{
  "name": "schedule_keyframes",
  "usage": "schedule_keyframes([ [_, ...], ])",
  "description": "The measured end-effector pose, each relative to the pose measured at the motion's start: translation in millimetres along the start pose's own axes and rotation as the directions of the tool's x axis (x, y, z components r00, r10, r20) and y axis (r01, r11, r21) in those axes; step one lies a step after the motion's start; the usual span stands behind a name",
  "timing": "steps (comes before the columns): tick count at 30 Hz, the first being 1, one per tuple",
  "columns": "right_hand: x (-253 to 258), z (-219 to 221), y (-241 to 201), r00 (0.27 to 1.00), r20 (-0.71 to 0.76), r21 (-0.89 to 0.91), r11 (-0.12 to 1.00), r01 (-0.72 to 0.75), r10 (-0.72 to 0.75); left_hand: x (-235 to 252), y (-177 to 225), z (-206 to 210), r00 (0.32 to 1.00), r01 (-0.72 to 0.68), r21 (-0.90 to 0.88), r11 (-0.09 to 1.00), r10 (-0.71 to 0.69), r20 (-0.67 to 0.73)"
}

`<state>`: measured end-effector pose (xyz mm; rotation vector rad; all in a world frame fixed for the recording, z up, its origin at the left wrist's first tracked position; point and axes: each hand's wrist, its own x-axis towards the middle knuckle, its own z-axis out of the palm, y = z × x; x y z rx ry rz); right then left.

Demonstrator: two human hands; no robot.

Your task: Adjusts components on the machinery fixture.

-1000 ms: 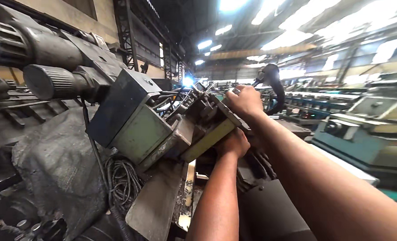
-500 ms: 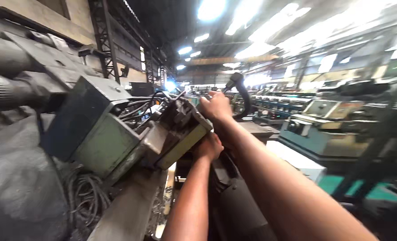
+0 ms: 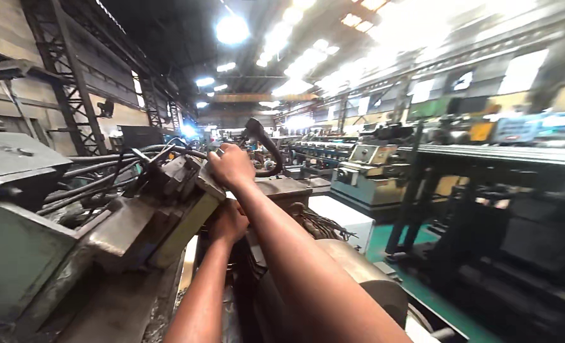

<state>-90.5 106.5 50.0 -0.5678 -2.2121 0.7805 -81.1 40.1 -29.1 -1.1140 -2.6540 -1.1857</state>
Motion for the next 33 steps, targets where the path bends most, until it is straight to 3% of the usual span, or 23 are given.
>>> schedule_keyframes([
  [3, -1.5, 0.5, -1.2, 1.0, 0.001, 0.024, 1.0, -0.006, 0.006, 5.4, -3.9, 3.1, 1.0, 0.022, 0.045, 0.999, -0.023, 0.002],
  [5, -0.9, 1.7, -0.4, 1.0, -0.004, 0.027, 1.0, 0.001, -0.001, 35.9, -37.5, 36.4, 0.97, -0.092, 0.113, 0.989, 0.114, -0.215],
  [6, -0.7, 1.8, -0.5, 1.0, -0.005, 0.026, 1.0, 0.001, -0.001, 51.7, -49.5, 46.4, 0.963, -0.102, 0.142, 0.985, 0.134, -0.233],
  [12, 0.1, 1.8, -1.9, 1.0, 0.003, 0.005, 1.0, -0.005, 0.005, 66.0, -54.6, 46.7, 0.987, -0.053, 0.213, 0.976, 0.084, -0.138],
  [23, -2.4, 0.2, -3.6, 1.0, 0.018, 0.022, 1.0, -0.01, 0.01, 54.7, -49.3, 43.0, 0.986, -0.064, 0.157, 0.985, 0.086, -0.141],
  [24, -2.0, 0.4, -3.3, 1.0, 0.016, 0.02, 1.0, -0.008, 0.008, 49.3, -45.0, 38.5, 0.99, -0.052, 0.152, 0.987, 0.07, -0.121],
  [26, -1.4, 0.6, -3.1, 1.0, 0.016, 0.016, 1.0, -0.006, 0.006, 36.0, -30.2, 19.3, 0.998, 0.011, 0.141, 0.99, -0.018, 0.052],
  [28, -0.8, 2.2, -2.6, 1.0, 0.007, 0.011, 1.0, -0.007, 0.007, 47.5, -43.5, 38.9, 0.99, -0.044, 0.141, 0.989, 0.062, -0.124],
  [33, -0.8, 3.4, -2.5, 1.0, -0.007, 0.007, 1.0, -0.005, 0.005, 56.8, -47.4, 41.5, 0.99, -0.068, 0.166, 0.984, 0.087, -0.109],
])
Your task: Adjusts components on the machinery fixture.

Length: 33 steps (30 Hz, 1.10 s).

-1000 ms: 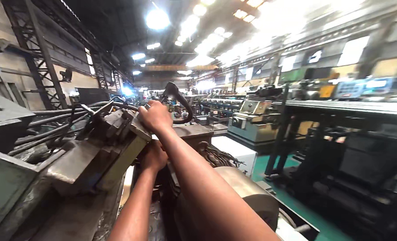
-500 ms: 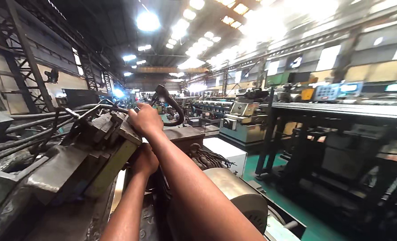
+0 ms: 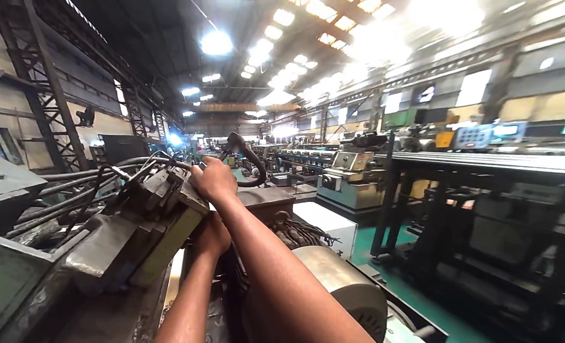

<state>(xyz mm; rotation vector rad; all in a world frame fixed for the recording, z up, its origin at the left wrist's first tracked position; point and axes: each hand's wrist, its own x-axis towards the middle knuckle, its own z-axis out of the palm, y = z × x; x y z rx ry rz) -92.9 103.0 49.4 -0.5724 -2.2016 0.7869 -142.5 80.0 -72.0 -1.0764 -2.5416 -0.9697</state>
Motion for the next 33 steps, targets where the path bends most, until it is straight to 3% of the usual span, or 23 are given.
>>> schedule_keyframes([
  [10, -1.5, -1.4, 0.6, 1.0, 0.01, 0.022, 1.0, -0.003, 0.002, -2.0, 2.1, -2.0, 0.999, 0.023, 0.017, 1.0, -0.023, 0.031],
  [13, -1.2, -0.9, 1.5, 1.0, 0.011, 0.022, 1.0, 0.0, 0.0, -15.7, 8.3, -6.8, 0.999, 0.005, 0.003, 1.0, -0.005, -0.037],
  [17, -2.2, -2.2, 0.5, 1.0, 0.019, 0.015, 1.0, 0.001, -0.001, -52.1, 45.8, -56.1, 0.985, 0.115, -0.052, 0.992, -0.107, 0.137],
  [33, -5.2, -5.0, -1.5, 1.0, 0.025, 0.005, 1.0, -0.017, 0.017, -53.4, 48.2, -56.1, 0.984, 0.131, -0.037, 0.991, -0.125, 0.129],
])
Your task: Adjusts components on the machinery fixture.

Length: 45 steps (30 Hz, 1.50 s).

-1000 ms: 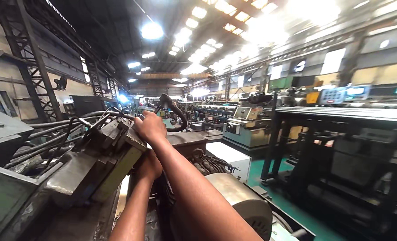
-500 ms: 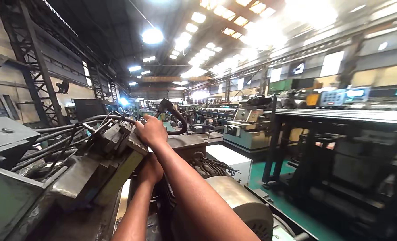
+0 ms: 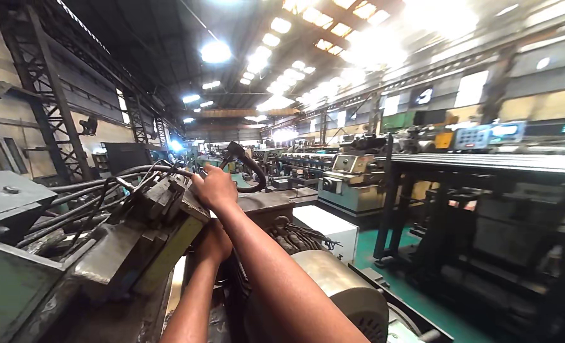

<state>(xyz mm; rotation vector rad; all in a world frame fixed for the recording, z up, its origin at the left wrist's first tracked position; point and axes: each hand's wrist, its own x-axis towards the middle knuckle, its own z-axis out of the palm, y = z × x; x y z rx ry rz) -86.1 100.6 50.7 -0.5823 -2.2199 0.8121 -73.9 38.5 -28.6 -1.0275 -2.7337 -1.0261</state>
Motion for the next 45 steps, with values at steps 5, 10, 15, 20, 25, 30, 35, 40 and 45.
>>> schedule_keyframes([
  [5, 0.1, 0.6, 0.5, 1.0, -0.004, 0.011, 1.0, 0.001, -0.001, -3.0, 0.6, -1.5, 1.0, -0.019, -0.023, 1.0, 0.019, -0.002],
  [10, -0.3, 1.1, 1.4, 1.0, -0.01, 0.018, 1.0, 0.013, -0.013, -0.8, -5.3, 2.9, 0.999, -0.037, -0.038, 0.999, 0.037, -0.022],
  [15, 1.3, 2.0, 1.5, 1.0, -0.012, -0.001, 1.0, 0.012, -0.012, 9.8, -7.6, 6.7, 1.0, -0.016, 0.023, 1.0, 0.016, 0.006],
  [20, 1.6, 2.3, 1.2, 1.0, -0.006, 0.011, 1.0, 0.006, -0.006, 9.1, -14.5, 16.8, 0.988, -0.102, 0.02, 0.995, 0.104, -0.112],
  [25, -1.3, 0.5, 0.2, 1.0, -0.005, 0.018, 1.0, 0.011, -0.011, -4.3, -0.4, 0.7, 0.999, -0.014, 0.015, 1.0, 0.014, -0.034],
  [30, -0.9, 0.6, 0.7, 1.0, -0.006, 0.024, 1.0, 0.007, -0.007, 11.1, -13.2, 16.8, 0.994, -0.055, 0.063, 0.996, 0.061, -0.095],
  [35, -1.6, 0.4, 0.1, 1.0, -0.003, 0.014, 1.0, 0.011, -0.011, 9.2, -13.1, 16.3, 0.993, -0.054, 0.061, 0.997, 0.06, -0.099],
  [40, -0.9, 1.8, 2.0, 1.0, -0.012, 0.02, 1.0, 0.016, -0.016, 40.4, -37.2, 41.4, 0.974, -0.127, 0.104, 0.986, 0.144, -0.175],
  [45, -1.0, 1.3, 1.1, 1.0, -0.009, 0.023, 1.0, 0.01, -0.01, 42.4, -37.1, 40.5, 0.98, -0.111, 0.141, 0.984, 0.132, -0.149],
])
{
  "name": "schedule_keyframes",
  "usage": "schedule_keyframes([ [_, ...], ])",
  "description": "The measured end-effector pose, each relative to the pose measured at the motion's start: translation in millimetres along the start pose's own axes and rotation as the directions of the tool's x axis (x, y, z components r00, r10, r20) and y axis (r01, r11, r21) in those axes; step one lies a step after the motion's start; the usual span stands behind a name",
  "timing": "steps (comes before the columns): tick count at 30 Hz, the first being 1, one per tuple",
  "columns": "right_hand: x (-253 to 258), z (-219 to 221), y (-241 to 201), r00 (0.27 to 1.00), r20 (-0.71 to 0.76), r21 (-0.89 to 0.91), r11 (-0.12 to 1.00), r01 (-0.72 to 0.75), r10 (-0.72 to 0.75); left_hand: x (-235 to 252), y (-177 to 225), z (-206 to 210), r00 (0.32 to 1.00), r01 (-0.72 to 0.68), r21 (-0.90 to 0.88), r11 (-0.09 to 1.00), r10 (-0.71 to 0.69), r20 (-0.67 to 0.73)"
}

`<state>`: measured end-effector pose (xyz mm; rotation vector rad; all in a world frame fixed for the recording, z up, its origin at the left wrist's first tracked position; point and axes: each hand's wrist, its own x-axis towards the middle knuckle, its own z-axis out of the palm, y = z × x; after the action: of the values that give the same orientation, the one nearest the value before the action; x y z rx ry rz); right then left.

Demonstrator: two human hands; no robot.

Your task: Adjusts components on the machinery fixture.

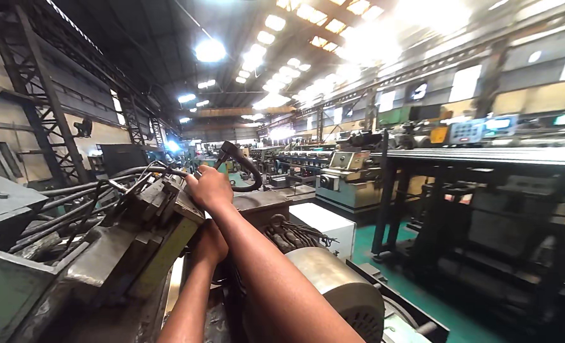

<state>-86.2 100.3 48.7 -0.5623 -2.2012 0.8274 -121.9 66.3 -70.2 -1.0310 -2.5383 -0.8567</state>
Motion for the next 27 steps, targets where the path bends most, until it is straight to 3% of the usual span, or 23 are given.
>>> schedule_keyframes([
  [4, -1.8, -1.7, -0.6, 1.0, 0.006, 0.002, 1.0, 0.0, 0.0, -35.2, 32.1, -49.7, 0.986, 0.091, -0.106, 0.99, -0.075, 0.147],
  [19, -2.4, -2.4, -2.1, 1.0, 0.008, -0.023, 1.0, -0.011, 0.012, -35.2, 31.3, -48.4, 0.992, 0.075, -0.216, 0.974, -0.051, 0.116],
  [27, -4.0, -2.5, -0.6, 1.0, -0.005, -0.017, 1.0, 0.012, -0.012, -37.2, 34.7, -53.0, 0.986, 0.097, -0.167, 0.981, -0.071, 0.153],
])
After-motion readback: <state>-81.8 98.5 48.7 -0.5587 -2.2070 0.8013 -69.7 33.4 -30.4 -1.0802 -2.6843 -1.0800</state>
